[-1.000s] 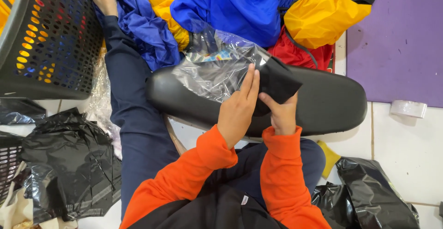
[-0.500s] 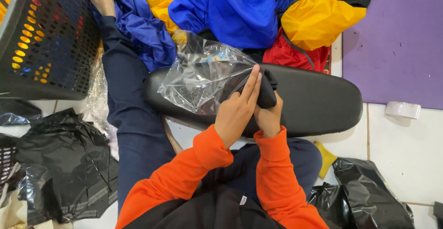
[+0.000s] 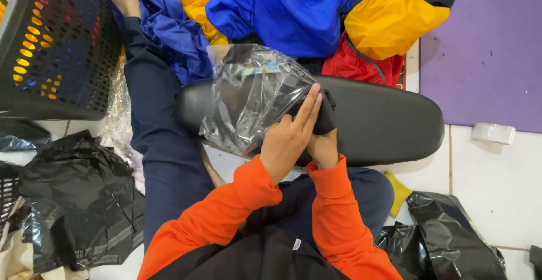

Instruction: The person folds a black fabric cover by hand on a motorcycle seat, places it into a clear plastic bag, and then uses shears to trim a red fabric item.

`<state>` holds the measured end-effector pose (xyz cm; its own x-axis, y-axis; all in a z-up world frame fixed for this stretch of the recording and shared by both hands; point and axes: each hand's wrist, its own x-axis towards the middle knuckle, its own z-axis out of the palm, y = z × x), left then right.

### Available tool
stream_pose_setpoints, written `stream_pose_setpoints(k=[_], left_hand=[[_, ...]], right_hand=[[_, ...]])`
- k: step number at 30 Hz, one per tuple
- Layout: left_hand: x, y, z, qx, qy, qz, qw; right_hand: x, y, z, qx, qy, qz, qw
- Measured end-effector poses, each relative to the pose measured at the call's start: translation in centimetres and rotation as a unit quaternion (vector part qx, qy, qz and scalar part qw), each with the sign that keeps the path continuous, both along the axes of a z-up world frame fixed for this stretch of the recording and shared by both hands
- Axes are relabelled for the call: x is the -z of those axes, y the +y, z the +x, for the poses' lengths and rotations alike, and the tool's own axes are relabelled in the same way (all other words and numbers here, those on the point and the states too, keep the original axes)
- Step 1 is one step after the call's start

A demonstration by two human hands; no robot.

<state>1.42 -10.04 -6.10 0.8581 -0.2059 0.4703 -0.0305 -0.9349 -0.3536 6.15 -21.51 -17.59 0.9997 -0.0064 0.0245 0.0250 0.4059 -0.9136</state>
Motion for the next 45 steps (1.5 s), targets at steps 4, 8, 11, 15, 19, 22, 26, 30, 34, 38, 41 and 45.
stream_pose_setpoints(k=[4, 8, 11, 15, 19, 22, 26, 30, 34, 38, 41, 45], left_hand=[[0.1, 0.1, -0.2, 0.017, -0.036, 0.001, 0.999], [0.1, 0.5, -1.2, 0.028, -0.061, -0.028, 0.997], [-0.3, 1.2, -1.6, 0.021, -0.067, -0.019, 0.997], [-0.9, 1.4, -1.9, 0.036, -0.049, -0.016, 0.998], [-0.7, 1.1, -1.3, 0.05, -0.049, -0.017, 0.997], [-0.4, 0.9, -0.6, 0.052, -0.049, -0.016, 0.997], [-0.7, 1.0, -0.2, 0.081, -0.058, -0.029, 0.995], [-1.0, 1.2, -0.8, 0.136, -0.064, -0.052, 0.987], [0.2, 1.4, -3.3, 0.256, -0.106, -0.195, 0.941], [6.7, 0.5, -7.1, 0.179, -0.198, -0.484, 0.833], [7.5, 0.3, -6.5, 0.054, -0.088, -0.773, 0.626], [5.6, 2.3, -2.3, 0.13, -0.041, -0.829, 0.543]], right_hand=[[0.1, 0.0, 0.2, -0.024, 0.011, 0.024, 0.999], [0.4, -0.3, -0.1, -0.052, 0.026, 0.042, 0.997], [-0.3, -0.1, 0.6, -0.054, 0.017, 0.096, 0.994], [-0.2, 0.5, -0.1, 0.014, 0.007, 0.078, 0.997], [-1.9, 1.2, -1.0, 0.094, -0.022, -0.078, 0.992], [-1.6, 0.8, -1.1, 0.071, -0.009, -0.066, 0.995], [-1.1, 0.5, -1.1, 0.03, 0.016, -0.035, 0.999], [-0.1, 0.0, -1.2, 0.006, 0.035, -0.014, 0.999], [1.1, -0.7, -1.0, -0.034, 0.057, 0.014, 0.998], [4.0, -0.9, 0.4, -0.034, 0.12, 0.195, 0.973], [2.3, 0.1, -0.1, -0.006, 0.144, 0.2, 0.969], [-1.6, 2.4, -1.4, -0.027, 0.15, 0.223, 0.963]])
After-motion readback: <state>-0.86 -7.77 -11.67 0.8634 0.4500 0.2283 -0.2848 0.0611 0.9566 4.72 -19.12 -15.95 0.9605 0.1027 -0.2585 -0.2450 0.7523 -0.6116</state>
